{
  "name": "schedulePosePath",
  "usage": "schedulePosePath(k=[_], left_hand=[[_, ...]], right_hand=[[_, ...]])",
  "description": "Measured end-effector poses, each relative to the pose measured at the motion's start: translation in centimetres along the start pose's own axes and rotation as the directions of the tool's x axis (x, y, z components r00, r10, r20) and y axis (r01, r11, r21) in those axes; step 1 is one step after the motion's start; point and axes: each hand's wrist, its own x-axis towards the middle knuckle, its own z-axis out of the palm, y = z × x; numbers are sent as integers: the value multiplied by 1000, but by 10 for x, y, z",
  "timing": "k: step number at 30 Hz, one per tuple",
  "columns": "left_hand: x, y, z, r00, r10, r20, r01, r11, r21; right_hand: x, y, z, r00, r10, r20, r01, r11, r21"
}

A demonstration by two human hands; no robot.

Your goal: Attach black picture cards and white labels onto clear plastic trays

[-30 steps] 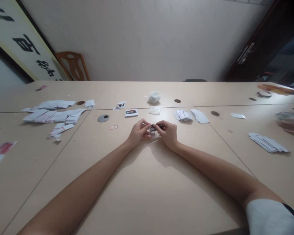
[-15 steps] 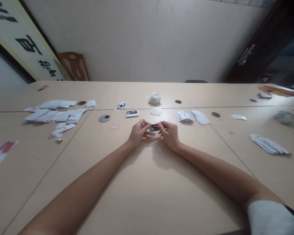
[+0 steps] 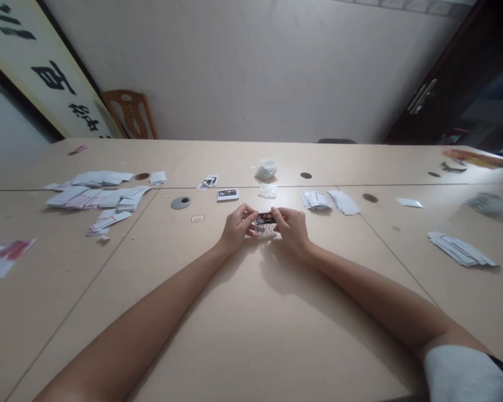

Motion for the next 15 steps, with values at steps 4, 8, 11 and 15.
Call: schedulePosePath(k=[4,8,11,15], left_hand=[[0,1,1,1000,-3,-3,3,1000,1],[0,0,1,1000,-13,-8,13,1000,3],[-1,0,1,1000,-16,4,16,1000,8],[-2,1,2,1000,-13,20,12,1000,15]], right_hand=[[1,2,-2,999,-28,17,29,996,-88],[3,0,-5,994,-95,52,105,961,-255],[4,-2,-6,986,-150,74,167,914,-371],[5,-2,-8,974,-207,90,225,851,-475]])
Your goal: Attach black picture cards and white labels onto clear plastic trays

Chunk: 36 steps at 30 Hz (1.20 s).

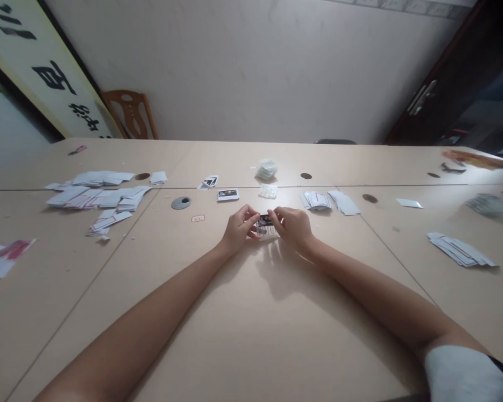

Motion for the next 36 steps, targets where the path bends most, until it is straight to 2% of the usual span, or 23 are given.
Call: schedulePosePath(k=[3,6,11,15,21,27,36], left_hand=[[1,1,-1,1000,-11,-5,11,1000,-12],[1,1,-2,1000,-21,-6,21,999,-35],[2,0,-3,1000,-26,-13,25,999,-47],[3,0,-3,1000,-23,-12,22,998,-60],[3,1,-3,1000,-31,-4,31,997,-69],[4,0,-4,999,-32,6,32,997,-72],[4,0,-3,1000,-20,2,20,997,-75]], right_hand=[[-1,3,0,999,37,-13,-37,999,14],[-3,6,3,994,102,-26,-97,982,164],[-6,8,8,982,183,-47,-145,893,426],[-5,8,10,968,248,-32,-196,833,518],[-5,10,11,969,246,-22,-205,850,484],[-3,16,14,978,200,-60,-164,914,371],[-4,18,14,988,155,-30,-146,969,198]])
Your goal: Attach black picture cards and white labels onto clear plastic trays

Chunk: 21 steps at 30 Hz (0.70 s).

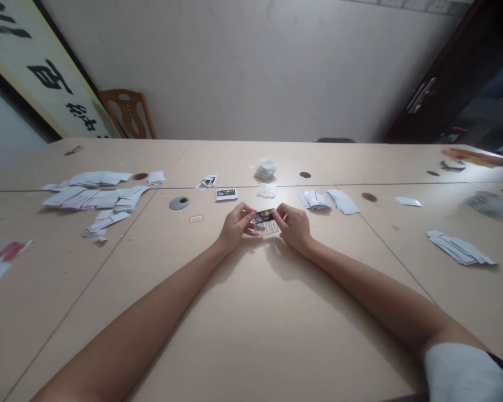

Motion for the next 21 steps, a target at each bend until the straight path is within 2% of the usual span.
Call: schedulePosePath(k=[8,21], left_hand=[[-1,-1,-1,1000,10,10,-10,999,35],[-1,-3,-1,1000,25,15,-26,999,33]], right_hand=[[-1,-3,-2,1000,-17,19,19,992,-126],[-1,-5,-2,1000,-6,29,11,989,-144]])
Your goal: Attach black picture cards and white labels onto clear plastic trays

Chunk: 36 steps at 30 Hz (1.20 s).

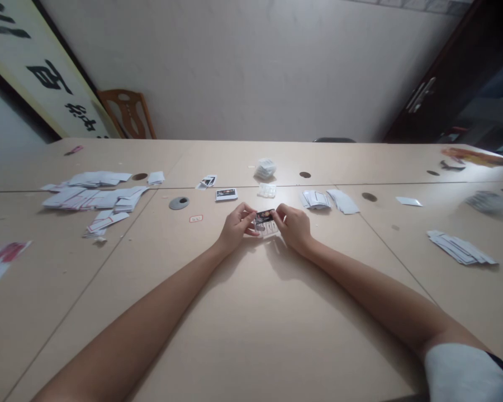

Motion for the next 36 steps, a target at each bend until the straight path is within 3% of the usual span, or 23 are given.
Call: schedulePosePath(k=[11,17,25,36], left_hand=[[0,3,0,1000,-3,0,3,1000,-5],[-1,5,0,1000,4,-1,-4,1000,3],[1,4,-1,1000,11,-16,-11,1000,19],[0,6,-1,998,-60,-12,60,998,-13]], right_hand=[[0,4,2,1000,29,-4,-29,999,22],[0,5,3,998,68,14,-69,979,190],[4,10,9,994,80,80,-112,774,623],[5,13,13,978,121,171,-207,688,696]])
